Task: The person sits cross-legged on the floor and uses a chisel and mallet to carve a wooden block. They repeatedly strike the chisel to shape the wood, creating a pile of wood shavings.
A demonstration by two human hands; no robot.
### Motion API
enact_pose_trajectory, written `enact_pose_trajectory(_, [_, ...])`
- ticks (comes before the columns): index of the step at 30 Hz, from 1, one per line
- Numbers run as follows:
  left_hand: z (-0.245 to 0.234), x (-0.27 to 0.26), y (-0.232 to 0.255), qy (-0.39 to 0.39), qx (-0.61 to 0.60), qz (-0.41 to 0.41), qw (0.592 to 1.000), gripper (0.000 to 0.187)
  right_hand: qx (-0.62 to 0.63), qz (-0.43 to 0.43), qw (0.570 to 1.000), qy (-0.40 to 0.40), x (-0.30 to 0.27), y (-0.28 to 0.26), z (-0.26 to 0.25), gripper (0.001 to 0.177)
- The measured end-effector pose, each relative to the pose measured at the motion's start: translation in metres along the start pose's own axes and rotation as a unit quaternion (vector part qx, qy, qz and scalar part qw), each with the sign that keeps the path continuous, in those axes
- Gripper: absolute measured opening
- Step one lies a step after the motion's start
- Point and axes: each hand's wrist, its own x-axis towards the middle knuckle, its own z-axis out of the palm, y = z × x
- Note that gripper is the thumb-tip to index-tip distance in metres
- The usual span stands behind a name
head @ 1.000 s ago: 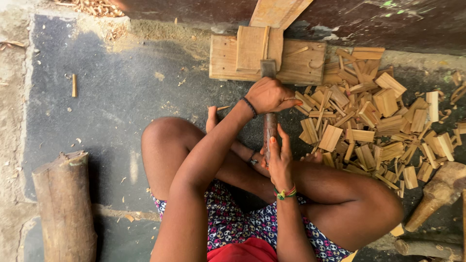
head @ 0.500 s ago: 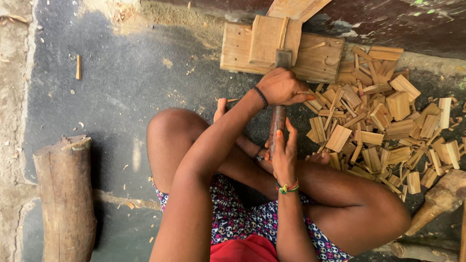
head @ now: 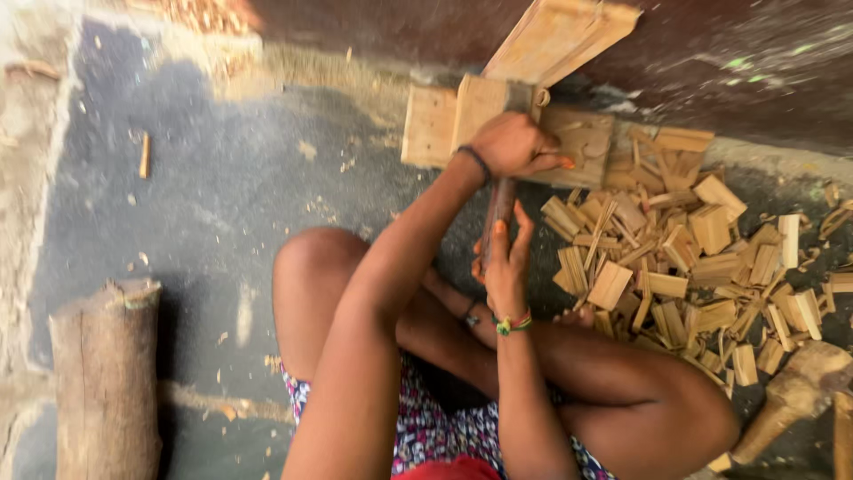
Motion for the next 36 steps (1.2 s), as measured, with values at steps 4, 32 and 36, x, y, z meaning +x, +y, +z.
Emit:
enact_pose_trajectory(4, [0.001,-0.009,0.006,0.057,-0.039,0.002,0.998,0.034,0.064,0.001,0.998,0.004,-0.001,0.009,-0.006,0.051])
enact_pose_trajectory(32, [-0.04,-0.067,0.041,0.143,0.201,-0.192,0.95,0.049,0.048,-0.026,0.996,0.067,-0.05,0.006,-0.087,0.049])
enact_pose_trajectory(36, [-0.039,-0.067,0.04,0.13,0.213,-0.206,0.946,0.042,0.049,-0.021,0.996,0.07,-0.05,0.009,-0.087,0.05])
